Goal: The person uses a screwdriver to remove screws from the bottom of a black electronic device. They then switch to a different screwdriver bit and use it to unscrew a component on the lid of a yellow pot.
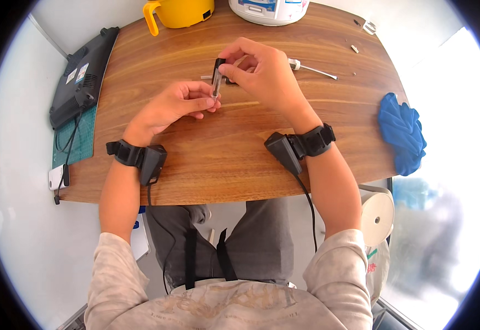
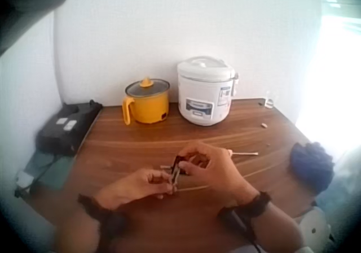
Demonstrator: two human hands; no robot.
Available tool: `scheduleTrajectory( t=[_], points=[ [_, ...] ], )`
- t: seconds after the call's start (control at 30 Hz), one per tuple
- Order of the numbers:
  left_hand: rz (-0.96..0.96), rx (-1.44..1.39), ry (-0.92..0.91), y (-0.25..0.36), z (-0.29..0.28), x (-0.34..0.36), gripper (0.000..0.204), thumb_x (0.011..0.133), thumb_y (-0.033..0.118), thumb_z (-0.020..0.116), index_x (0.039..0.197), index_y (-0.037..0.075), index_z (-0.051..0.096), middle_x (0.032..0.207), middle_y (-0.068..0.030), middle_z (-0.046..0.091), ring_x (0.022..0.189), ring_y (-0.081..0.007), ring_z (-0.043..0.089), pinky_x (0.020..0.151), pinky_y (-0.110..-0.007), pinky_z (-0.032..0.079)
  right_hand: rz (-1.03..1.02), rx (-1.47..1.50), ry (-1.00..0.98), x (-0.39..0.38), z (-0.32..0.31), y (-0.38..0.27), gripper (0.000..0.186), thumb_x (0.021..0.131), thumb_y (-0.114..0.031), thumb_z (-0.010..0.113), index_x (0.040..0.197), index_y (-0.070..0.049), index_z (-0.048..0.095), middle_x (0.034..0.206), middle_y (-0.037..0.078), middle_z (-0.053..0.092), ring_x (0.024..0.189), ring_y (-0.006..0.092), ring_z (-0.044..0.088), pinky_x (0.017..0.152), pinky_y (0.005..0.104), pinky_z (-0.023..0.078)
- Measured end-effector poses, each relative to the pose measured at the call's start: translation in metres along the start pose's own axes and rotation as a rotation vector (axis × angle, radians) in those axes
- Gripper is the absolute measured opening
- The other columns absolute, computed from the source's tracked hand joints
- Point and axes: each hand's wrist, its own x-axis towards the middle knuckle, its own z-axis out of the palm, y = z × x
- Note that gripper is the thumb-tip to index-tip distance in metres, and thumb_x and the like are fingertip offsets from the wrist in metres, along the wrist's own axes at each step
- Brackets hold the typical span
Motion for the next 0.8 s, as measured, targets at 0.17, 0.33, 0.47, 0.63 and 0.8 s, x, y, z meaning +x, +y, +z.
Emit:
scheduleTrajectory(
  t=[0.17,0.33,0.47,0.63,0.8],
  points=[
    [-0.017,0.011,-0.003,0.001,0.000,0.000,0.026,0.095,0.025,0.069,0.112,0.006,0.066,0.107,-0.0033,0.071,0.102,-0.0105,0.064,0.081,-0.024,0.050,0.025,0.005,-0.023,0.001,-0.001,-0.004,0.020,0.089,-0.009,0.073,0.106,-0.001,0.067,0.093,0.004,0.070,0.078,0.0103,0.068,0.069,0.0246,0.053],
    [-0.010,-0.007,0.007,0.005,0.002,-0.002,0.027,0.096,0.025,0.068,0.114,0.006,0.066,0.109,-0.0041,0.071,0.104,-0.0112,0.064,0.083,-0.025,0.051,-0.029,-0.002,0.012,0.001,0.001,0.005,0.023,0.087,-0.013,0.073,0.107,-0.004,0.066,0.094,0.007,0.074,0.078,0.0124,0.072,0.065,0.0256,0.052],
    [-0.009,-0.001,0.010,0.004,0.002,-0.001,0.027,0.096,0.026,0.068,0.115,0.006,0.066,0.109,-0.0042,0.070,0.103,-0.0112,0.064,0.083,-0.025,0.051,-0.008,-0.010,-0.015,-0.001,0.003,0.000,0.023,0.088,-0.012,0.072,0.108,-0.005,0.063,0.094,0.008,0.074,0.076,0.0139,0.073,0.063,0.0256,0.051],
    [-0.008,-0.029,0.000,0.003,0.001,0.000,0.029,0.095,0.027,0.070,0.116,0.007,0.065,0.109,-0.0034,0.070,0.102,-0.0108,0.064,0.083,-0.025,0.051,-0.014,-0.057,0.015,-0.001,0.005,-0.005,0.024,0.086,-0.012,0.073,0.106,-0.005,0.062,0.091,0.008,0.074,0.072,0.0131,0.071,0.060,0.0258,0.050],
    [-0.034,-0.001,0.015,0.006,0.002,-0.002,0.034,0.093,0.028,0.073,0.117,0.007,0.063,0.110,-0.0030,0.069,0.103,-0.0103,0.063,0.082,-0.025,0.050,-0.038,-0.093,0.014,-0.003,0.006,-0.006,0.026,0.085,-0.011,0.073,0.107,-0.006,0.061,0.089,0.007,0.073,0.065,0.0114,0.066,0.059,0.0258,0.049]
  ],
)
